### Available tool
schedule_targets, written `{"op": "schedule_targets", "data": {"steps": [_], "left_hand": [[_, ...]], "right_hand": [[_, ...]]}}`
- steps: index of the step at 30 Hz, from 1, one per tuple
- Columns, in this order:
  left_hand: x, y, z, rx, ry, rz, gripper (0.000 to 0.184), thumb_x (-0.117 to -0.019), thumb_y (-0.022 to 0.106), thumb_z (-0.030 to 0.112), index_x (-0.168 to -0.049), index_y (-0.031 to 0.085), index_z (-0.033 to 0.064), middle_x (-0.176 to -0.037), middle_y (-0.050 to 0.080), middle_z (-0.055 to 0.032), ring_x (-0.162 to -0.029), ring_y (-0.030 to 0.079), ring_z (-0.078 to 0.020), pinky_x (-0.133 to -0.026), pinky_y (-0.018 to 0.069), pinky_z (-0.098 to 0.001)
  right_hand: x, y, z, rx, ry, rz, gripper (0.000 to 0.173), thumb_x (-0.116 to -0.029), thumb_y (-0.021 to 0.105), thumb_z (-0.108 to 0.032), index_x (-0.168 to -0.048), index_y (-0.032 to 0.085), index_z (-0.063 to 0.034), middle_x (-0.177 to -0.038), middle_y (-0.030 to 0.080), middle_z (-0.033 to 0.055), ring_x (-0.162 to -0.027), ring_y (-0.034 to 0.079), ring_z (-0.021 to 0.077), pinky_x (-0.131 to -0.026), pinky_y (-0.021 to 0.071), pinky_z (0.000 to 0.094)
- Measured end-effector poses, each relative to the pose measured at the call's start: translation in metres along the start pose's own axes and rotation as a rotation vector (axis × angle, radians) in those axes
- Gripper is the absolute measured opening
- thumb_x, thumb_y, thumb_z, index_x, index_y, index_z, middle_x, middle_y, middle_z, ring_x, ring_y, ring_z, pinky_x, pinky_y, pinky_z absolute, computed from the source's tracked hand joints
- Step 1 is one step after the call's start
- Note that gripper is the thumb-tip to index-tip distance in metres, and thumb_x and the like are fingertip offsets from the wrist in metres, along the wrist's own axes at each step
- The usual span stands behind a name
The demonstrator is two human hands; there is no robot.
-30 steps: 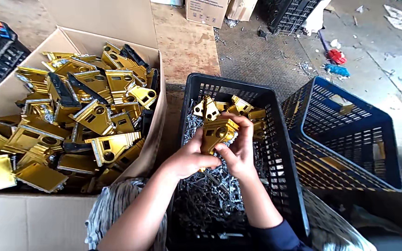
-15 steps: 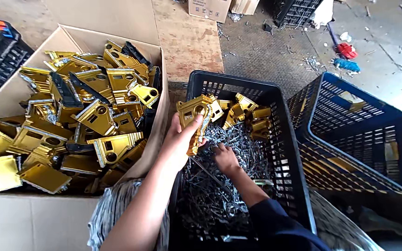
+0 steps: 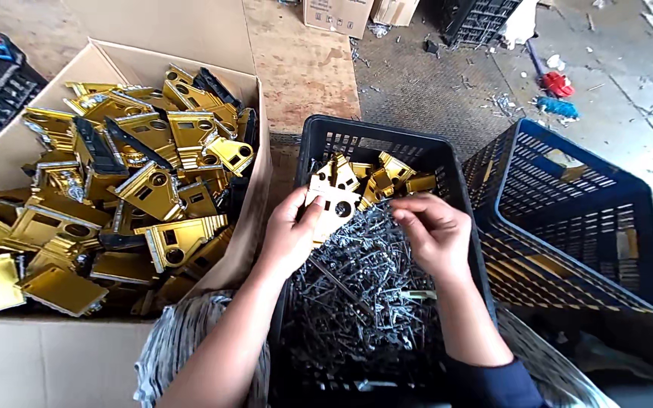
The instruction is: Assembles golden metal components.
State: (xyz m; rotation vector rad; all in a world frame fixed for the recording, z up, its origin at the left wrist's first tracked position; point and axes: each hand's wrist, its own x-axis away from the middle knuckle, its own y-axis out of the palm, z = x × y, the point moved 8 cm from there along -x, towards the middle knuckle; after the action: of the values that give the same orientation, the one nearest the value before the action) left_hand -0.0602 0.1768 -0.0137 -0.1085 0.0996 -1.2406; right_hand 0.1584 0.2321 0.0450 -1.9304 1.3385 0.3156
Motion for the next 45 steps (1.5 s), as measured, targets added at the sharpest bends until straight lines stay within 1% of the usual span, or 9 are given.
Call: {"op": "schedule_targets", "data": {"steps": [16,20,23,28,32,35,38,41,45], "left_hand": [[0.002,0.011,-0.002,-0.069,0.014,-0.065,0.039,-0.1069,0.049,0.044,-0.099,0.071,0.0129,-0.075,0.060,0.0025,-0.064,0.054,-0.0062,-0.060,0.0458,-0.0269],[0.003,0.001,0.011,-0.144,0.110,0.069,0.035,-0.1058,0.054,0.039,-0.084,0.066,0.0141,-0.063,0.054,0.0036,-0.052,0.049,-0.0050,-0.048,0.0400,-0.0231],[0.004,-0.001,0.018,-0.134,0.204,0.111,0.029,-0.1035,0.060,0.033,-0.085,0.070,0.0139,-0.065,0.060,0.0046,-0.053,0.053,-0.0028,-0.048,0.0433,-0.0205],[0.002,0.006,0.020,0.144,0.238,-0.159,0.028,-0.1069,0.051,0.027,-0.098,0.071,0.0101,-0.085,0.070,0.0012,-0.077,0.067,-0.0067,-0.068,0.0573,-0.0246],[0.013,0.029,0.018,0.450,0.166,-0.395,0.030,-0.1070,0.049,0.030,-0.101,0.073,0.0134,-0.091,0.073,0.0012,-0.081,0.070,-0.0064,-0.074,0.0603,-0.0256],[0.015,0.036,0.017,0.485,0.119,-0.476,0.034,-0.1077,0.046,0.034,-0.101,0.073,0.0148,-0.091,0.073,0.0017,-0.082,0.069,-0.0055,-0.074,0.0595,-0.0243],[0.008,0.020,0.018,0.243,0.095,-0.389,0.030,-0.1079,0.048,0.031,-0.112,0.071,0.0118,-0.096,0.072,0.0002,-0.085,0.069,-0.0072,-0.076,0.0593,-0.0270],[0.001,0.006,0.006,0.026,0.024,-0.291,0.050,-0.0997,0.066,0.028,-0.145,0.052,0.0132,-0.132,0.065,-0.0051,-0.113,0.067,-0.0147,-0.095,0.0577,-0.0357],[0.010,0.025,-0.004,0.056,-0.027,-0.376,0.070,-0.0819,0.081,0.016,-0.145,0.050,0.0152,-0.115,0.072,-0.0039,-0.098,0.072,-0.0140,-0.085,0.0620,-0.0356]], "right_hand": [[0.005,0.040,-0.037,0.295,-0.423,0.137,0.015,-0.0915,0.063,-0.004,-0.093,0.078,-0.0028,-0.092,0.078,0.0106,-0.082,0.072,0.0173,-0.073,0.0517,0.0359],[0.009,0.045,-0.032,0.335,-0.326,0.065,0.021,-0.0985,0.062,-0.010,-0.113,0.075,-0.0009,-0.108,0.076,0.0121,-0.091,0.071,0.0195,-0.079,0.0501,0.0394],[0.012,0.048,-0.007,0.134,-0.055,-0.030,0.031,-0.1015,0.052,-0.007,-0.123,0.072,0.0017,-0.133,0.067,0.0156,-0.125,0.064,0.0227,-0.108,0.0518,0.0396],[0.016,0.057,0.010,-0.600,0.177,-0.129,0.037,-0.0996,0.065,-0.035,-0.126,0.075,-0.0106,-0.158,0.046,0.0107,-0.144,0.046,0.0218,-0.110,0.0486,0.0389],[0.017,0.079,0.001,-1.054,0.232,-0.356,0.104,-0.0778,0.081,-0.057,-0.161,0.033,-0.0182,-0.157,0.046,0.0011,-0.131,0.055,0.0132,-0.102,0.0526,0.0336],[0.019,0.084,-0.002,-1.242,0.300,-0.234,0.098,-0.0751,0.087,-0.036,-0.157,0.034,-0.0294,-0.140,0.060,-0.0013,-0.112,0.065,0.0111,-0.091,0.0574,0.0307],[0.019,0.077,-0.002,-0.991,0.238,-0.130,0.092,-0.0751,0.089,-0.025,-0.150,0.036,-0.0289,-0.136,0.061,-0.0001,-0.113,0.066,0.0148,-0.093,0.0584,0.0353],[0.017,0.068,-0.008,-0.356,0.035,-0.074,0.102,-0.0671,0.094,-0.017,-0.149,0.035,-0.0084,-0.137,0.058,0.0138,-0.123,0.062,0.0257,-0.101,0.0577,0.0450],[0.021,0.080,-0.021,0.128,-0.155,-0.130,0.100,-0.0695,0.092,-0.046,-0.146,0.044,-0.0032,-0.134,0.062,0.0162,-0.120,0.061,0.0293,-0.102,0.0520,0.0504]]}}
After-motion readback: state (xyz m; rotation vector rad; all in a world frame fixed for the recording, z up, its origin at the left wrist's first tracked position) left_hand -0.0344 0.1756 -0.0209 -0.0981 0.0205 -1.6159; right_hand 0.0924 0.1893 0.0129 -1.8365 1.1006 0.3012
